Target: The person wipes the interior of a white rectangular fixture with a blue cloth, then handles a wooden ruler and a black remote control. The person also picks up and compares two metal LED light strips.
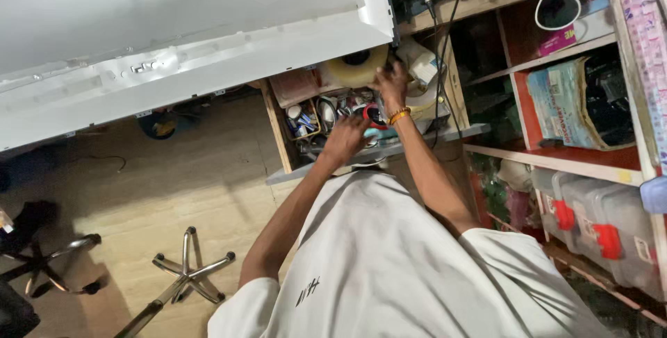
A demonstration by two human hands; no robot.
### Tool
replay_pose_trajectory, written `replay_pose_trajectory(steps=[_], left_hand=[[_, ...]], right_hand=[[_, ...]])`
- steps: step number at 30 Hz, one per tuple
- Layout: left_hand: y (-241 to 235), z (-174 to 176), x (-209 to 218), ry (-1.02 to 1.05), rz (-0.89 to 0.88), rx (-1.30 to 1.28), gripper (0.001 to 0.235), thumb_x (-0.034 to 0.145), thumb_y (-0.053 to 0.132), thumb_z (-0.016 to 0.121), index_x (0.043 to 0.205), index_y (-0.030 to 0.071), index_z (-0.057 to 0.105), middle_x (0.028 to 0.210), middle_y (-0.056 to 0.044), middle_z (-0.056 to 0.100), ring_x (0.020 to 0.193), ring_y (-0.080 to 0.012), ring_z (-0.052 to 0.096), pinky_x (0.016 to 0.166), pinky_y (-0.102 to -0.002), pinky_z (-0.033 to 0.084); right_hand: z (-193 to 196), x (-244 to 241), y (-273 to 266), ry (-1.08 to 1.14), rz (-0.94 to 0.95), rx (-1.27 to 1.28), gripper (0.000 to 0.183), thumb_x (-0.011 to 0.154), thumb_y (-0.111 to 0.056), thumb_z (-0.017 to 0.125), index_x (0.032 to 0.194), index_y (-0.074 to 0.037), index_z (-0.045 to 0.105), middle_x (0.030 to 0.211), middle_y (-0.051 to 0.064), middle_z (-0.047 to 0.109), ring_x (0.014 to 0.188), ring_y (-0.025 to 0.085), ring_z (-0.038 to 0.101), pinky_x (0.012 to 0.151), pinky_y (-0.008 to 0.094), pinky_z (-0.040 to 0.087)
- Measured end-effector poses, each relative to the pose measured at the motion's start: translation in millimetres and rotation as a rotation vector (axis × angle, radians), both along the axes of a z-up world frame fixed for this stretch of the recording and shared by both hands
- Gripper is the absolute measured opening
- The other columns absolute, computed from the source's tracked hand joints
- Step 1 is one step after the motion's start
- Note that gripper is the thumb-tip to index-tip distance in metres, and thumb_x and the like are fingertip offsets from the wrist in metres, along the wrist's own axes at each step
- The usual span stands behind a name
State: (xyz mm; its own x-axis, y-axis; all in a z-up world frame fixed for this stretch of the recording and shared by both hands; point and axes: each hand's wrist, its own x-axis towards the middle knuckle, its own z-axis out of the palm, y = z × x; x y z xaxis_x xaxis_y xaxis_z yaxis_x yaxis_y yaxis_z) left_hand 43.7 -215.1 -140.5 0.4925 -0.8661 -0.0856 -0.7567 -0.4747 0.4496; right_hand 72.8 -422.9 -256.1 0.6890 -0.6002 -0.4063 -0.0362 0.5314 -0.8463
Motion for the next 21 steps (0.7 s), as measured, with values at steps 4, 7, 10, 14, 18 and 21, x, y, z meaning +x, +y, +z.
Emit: replay_pose_trajectory(steps=[4,7,10,14,18,21], left_hand=[[20,-8,-31,0.083,-0.137,0.045,0.060,0.089,0.054,0.070,0.124,0.006,0.062,0.117,-0.016,0.066,0.116,-0.0331,0.058,0.101,-0.049,0.043],[22,-22,-35,0.018,-0.164,0.069,0.062,0.083,0.052,0.071,0.126,0.007,0.063,0.120,-0.014,0.065,0.119,-0.0330,0.055,0.100,-0.051,0.041],[30,-31,-53,-0.069,-0.134,0.006,0.059,0.082,0.046,0.071,0.129,0.011,0.064,0.121,-0.010,0.065,0.123,-0.0316,0.054,0.104,-0.053,0.039],[32,-28,-38,-0.135,-0.150,-0.020,0.044,0.085,0.035,0.071,0.123,0.014,0.066,0.122,-0.008,0.066,0.122,-0.0309,0.055,0.106,-0.059,0.035],[33,-22,-30,-0.017,-0.176,-0.013,0.045,0.088,0.034,0.071,0.125,0.008,0.064,0.119,-0.013,0.065,0.117,-0.0321,0.058,0.106,-0.057,0.035],[26,-16,-8,0.061,-0.154,0.035,0.038,0.092,0.035,0.068,0.120,0.010,0.065,0.119,-0.010,0.067,0.121,-0.0277,0.060,0.114,-0.048,0.037]], right_hand=[[-1,7,7,0.140,0.088,-0.177,0.036,0.099,-0.008,0.067,0.134,-0.006,0.063,0.120,0.004,0.072,0.097,0.012,0.072,0.077,0.025,0.064],[7,-1,12,0.260,0.038,-0.295,0.024,0.095,-0.008,0.066,0.118,-0.008,0.071,0.109,0.001,0.074,0.088,0.011,0.073,0.070,0.025,0.062],[19,-41,20,0.180,0.068,-0.288,0.016,0.101,-0.008,0.066,0.114,-0.005,0.075,0.097,0.003,0.072,0.081,0.011,0.065,0.064,0.024,0.055],[66,-70,22,0.015,0.144,-0.400,0.015,0.105,-0.012,0.066,0.115,-0.002,0.072,0.100,0.004,0.073,0.086,0.008,0.067,0.071,0.022,0.054],[150,-91,14,0.066,0.217,-0.448,0.020,0.102,-0.016,0.063,0.116,-0.004,0.070,0.103,0.004,0.075,0.086,0.010,0.072,0.071,0.024,0.056],[238,-81,-18,-0.030,0.224,-0.544,0.023,0.106,-0.020,0.065,0.119,-0.003,0.071,0.104,0.007,0.074,0.091,0.010,0.070,0.079,0.025,0.056]])
